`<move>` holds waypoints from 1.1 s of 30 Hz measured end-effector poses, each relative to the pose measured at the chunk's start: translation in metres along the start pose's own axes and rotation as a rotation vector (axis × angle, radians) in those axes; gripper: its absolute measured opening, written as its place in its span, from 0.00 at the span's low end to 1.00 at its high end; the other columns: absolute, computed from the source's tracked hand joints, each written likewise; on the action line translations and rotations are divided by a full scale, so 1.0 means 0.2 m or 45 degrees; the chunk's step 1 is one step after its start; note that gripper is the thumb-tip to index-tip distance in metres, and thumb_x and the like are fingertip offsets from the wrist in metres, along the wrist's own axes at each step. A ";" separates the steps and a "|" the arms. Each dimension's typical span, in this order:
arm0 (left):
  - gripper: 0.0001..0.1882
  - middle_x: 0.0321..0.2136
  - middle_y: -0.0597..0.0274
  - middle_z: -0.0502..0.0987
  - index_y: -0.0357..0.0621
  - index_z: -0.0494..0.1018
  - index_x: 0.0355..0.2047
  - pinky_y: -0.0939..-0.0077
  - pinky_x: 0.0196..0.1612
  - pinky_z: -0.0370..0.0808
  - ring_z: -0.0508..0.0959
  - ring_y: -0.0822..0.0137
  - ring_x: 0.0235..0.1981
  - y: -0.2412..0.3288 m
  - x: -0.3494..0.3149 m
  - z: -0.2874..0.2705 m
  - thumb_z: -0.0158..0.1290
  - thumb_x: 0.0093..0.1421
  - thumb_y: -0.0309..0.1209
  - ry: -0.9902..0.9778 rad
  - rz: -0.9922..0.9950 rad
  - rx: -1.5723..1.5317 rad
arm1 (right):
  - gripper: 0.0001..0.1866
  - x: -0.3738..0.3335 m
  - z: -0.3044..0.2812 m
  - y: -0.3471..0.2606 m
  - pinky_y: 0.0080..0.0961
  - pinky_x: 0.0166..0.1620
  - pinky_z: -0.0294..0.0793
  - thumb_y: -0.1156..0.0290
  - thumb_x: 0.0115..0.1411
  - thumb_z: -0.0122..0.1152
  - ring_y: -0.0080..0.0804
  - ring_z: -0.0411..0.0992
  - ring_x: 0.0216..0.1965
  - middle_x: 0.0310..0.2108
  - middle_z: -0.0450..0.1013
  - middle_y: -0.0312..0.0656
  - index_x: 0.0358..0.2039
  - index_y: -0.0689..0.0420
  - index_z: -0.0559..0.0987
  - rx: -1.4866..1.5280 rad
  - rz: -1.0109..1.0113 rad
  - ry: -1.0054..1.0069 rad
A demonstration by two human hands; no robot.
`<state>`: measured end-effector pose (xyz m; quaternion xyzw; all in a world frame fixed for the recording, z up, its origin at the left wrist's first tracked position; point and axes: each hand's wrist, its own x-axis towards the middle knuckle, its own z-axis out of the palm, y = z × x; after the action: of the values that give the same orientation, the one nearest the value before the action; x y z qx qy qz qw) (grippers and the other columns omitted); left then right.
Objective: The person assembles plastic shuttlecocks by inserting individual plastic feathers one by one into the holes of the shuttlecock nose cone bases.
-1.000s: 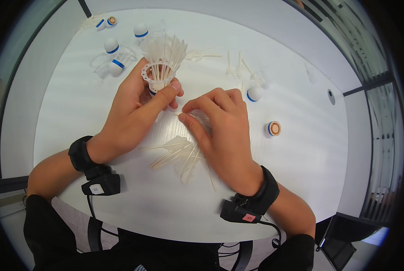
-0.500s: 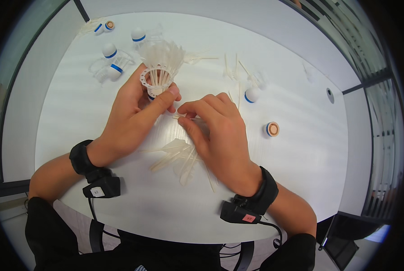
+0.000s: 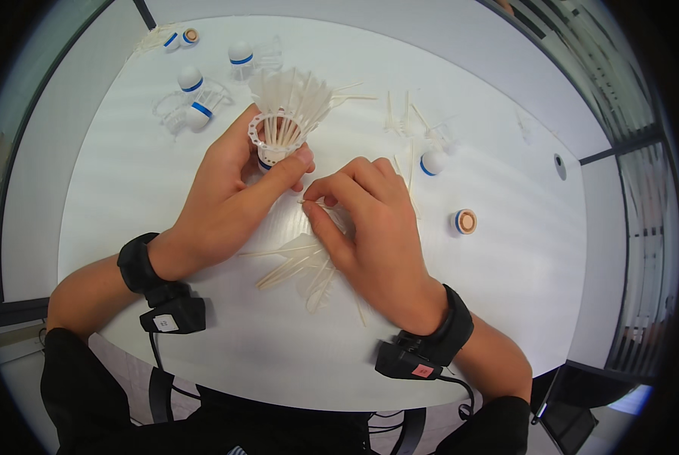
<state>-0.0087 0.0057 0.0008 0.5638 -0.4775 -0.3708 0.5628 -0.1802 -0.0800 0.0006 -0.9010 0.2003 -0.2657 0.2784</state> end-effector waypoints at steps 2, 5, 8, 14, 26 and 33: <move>0.11 0.38 0.64 0.77 0.37 0.69 0.49 0.80 0.42 0.74 0.75 0.76 0.37 0.00 0.00 -0.01 0.53 0.68 0.26 0.001 -0.004 0.019 | 0.07 0.00 -0.01 -0.02 0.31 0.41 0.64 0.78 0.54 0.68 0.35 0.66 0.36 0.31 0.71 0.35 0.33 0.54 0.80 -0.047 -0.023 0.011; 0.11 0.37 0.65 0.76 0.37 0.70 0.49 0.80 0.41 0.73 0.75 0.76 0.36 -0.01 0.00 0.00 0.54 0.68 0.26 0.005 -0.001 0.039 | 0.08 0.00 -0.02 -0.02 0.30 0.44 0.61 0.78 0.54 0.67 0.35 0.66 0.37 0.32 0.71 0.35 0.35 0.53 0.79 -0.093 -0.053 0.036; 0.11 0.37 0.65 0.76 0.37 0.70 0.48 0.80 0.41 0.73 0.75 0.77 0.36 0.00 0.01 -0.01 0.54 0.68 0.26 0.006 -0.019 0.026 | 0.09 0.01 -0.01 -0.02 0.29 0.46 0.58 0.78 0.55 0.66 0.34 0.66 0.38 0.33 0.72 0.34 0.37 0.54 0.79 -0.065 -0.049 0.047; 0.12 0.37 0.66 0.76 0.37 0.70 0.49 0.81 0.40 0.73 0.75 0.77 0.36 -0.01 0.01 -0.01 0.54 0.68 0.27 -0.004 -0.005 0.012 | 0.09 -0.01 0.00 -0.03 0.27 0.47 0.59 0.80 0.57 0.64 0.31 0.70 0.40 0.35 0.77 0.32 0.38 0.56 0.78 0.200 0.070 0.136; 0.11 0.37 0.66 0.76 0.37 0.70 0.48 0.81 0.40 0.73 0.75 0.77 0.36 -0.01 0.01 0.00 0.55 0.68 0.28 0.022 -0.006 0.030 | 0.15 0.00 -0.02 -0.02 0.25 0.48 0.68 0.88 0.57 0.56 0.32 0.72 0.40 0.37 0.80 0.39 0.42 0.60 0.82 0.434 -0.017 0.251; 0.13 0.38 0.66 0.76 0.37 0.70 0.50 0.81 0.41 0.74 0.75 0.77 0.37 -0.02 0.00 0.00 0.54 0.68 0.26 0.010 -0.015 0.046 | 0.11 0.00 -0.01 0.00 0.19 0.43 0.67 0.84 0.64 0.55 0.19 0.73 0.37 0.39 0.80 0.36 0.44 0.61 0.80 0.664 0.194 0.226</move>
<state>-0.0070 0.0048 -0.0029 0.5781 -0.4784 -0.3632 0.5523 -0.1817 -0.0800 0.0019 -0.7545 0.2159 -0.3645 0.5013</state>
